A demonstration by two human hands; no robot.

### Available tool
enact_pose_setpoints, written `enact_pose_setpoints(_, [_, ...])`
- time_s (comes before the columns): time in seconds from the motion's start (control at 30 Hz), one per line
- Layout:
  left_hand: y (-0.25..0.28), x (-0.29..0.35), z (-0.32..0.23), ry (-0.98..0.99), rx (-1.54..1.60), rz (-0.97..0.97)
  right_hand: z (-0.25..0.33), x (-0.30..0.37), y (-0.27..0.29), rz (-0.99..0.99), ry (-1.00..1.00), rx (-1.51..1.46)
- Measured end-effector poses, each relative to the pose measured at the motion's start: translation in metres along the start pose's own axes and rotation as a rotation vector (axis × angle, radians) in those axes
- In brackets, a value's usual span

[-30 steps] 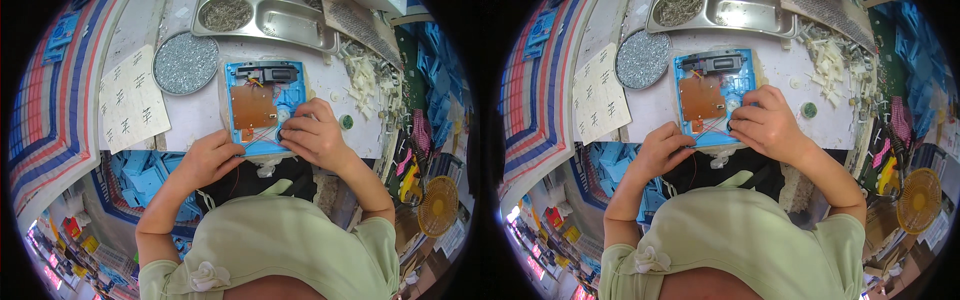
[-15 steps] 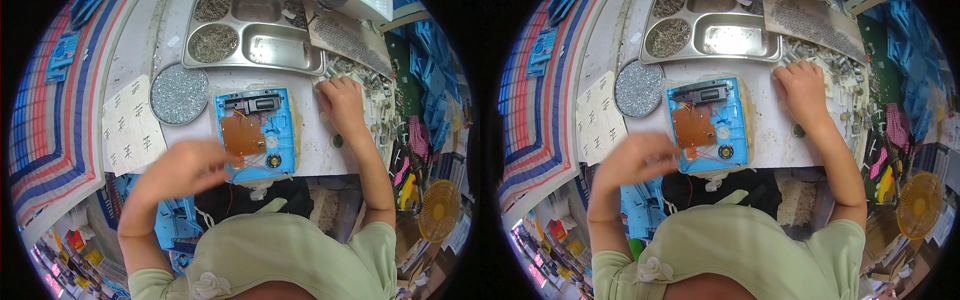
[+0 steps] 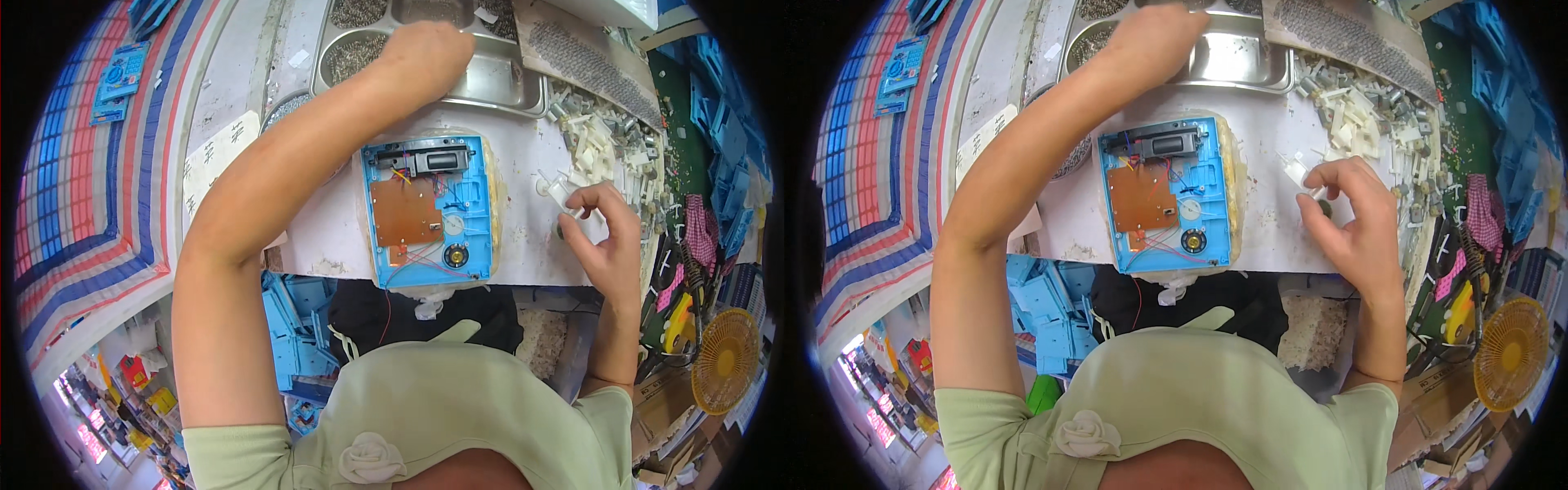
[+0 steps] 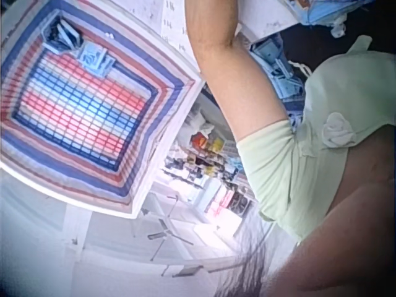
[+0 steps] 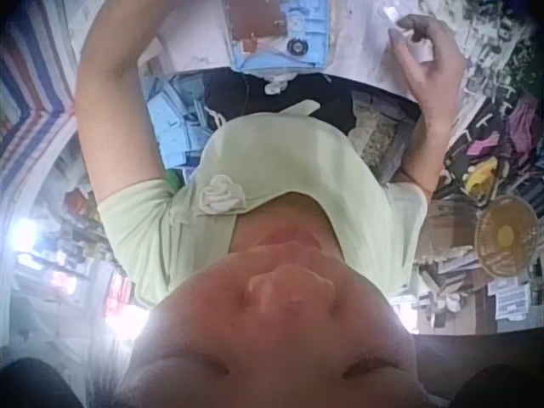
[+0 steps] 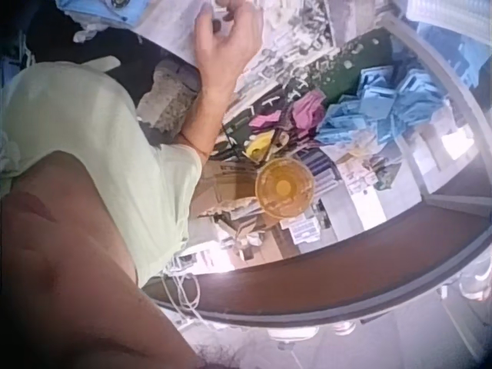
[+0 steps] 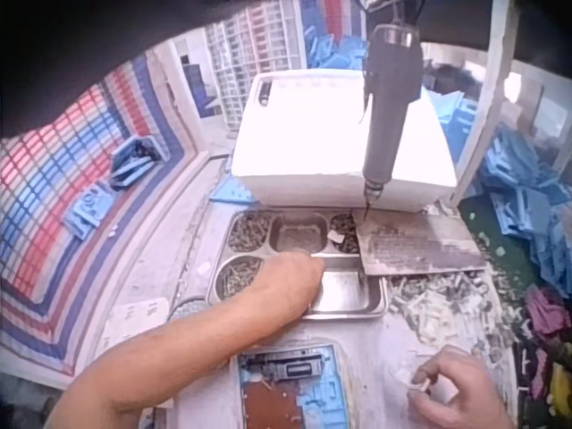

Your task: Assemble and solder internal components of a blue plastic electronic device.

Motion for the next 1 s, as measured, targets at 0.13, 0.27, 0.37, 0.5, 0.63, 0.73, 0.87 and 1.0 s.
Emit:
enact_pose_setpoints(0.13, [0.08,0.037,-0.027,0.137,0.6,-0.384,0.021,0.018,0.003,-0.109,0.09,-0.087])
enact_pose_setpoints(0.27, [0.111,0.149,-0.075,0.831,1.629,-0.012,0.045,0.021,-0.008,-0.029,0.348,-0.268])
enact_pose_setpoints(0.37, [0.091,0.192,-0.097,1.209,1.89,0.113,0.053,0.025,-0.019,0.028,0.387,-0.319])
enact_pose_setpoints(0.5, [0.074,0.212,-0.105,1.33,2.091,0.08,0.055,0.03,-0.028,0.073,0.409,-0.303])
enact_pose_setpoints(0.63, [0.068,0.216,-0.11,1.248,2.021,0.147,0.057,0.034,-0.032,0.064,0.491,-0.272])
enact_pose_setpoints(0.73, [0.076,0.208,-0.108,1.092,1.886,0.268,0.051,0.038,-0.034,0.124,0.492,-0.293])
enact_pose_setpoints(0.87, [0.083,0.168,-0.089,0.627,1.189,0.137,0.02,0.049,-0.022,0.204,0.119,-0.584])
enact_pose_setpoints(1.0, [0.061,0.141,-0.103,0.119,0.517,0.023,0.003,0.068,-0.018,0.151,-0.07,-0.785])
Point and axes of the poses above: each hand's wrist, its own x-axis away from the middle knuckle, its own y-axis out of the back of the hand, z = x × y, the point moved 2 cm from there along -x, towards the middle knuckle, and after that the axes turned 14 degrees about -z, right-handed, at the moved point
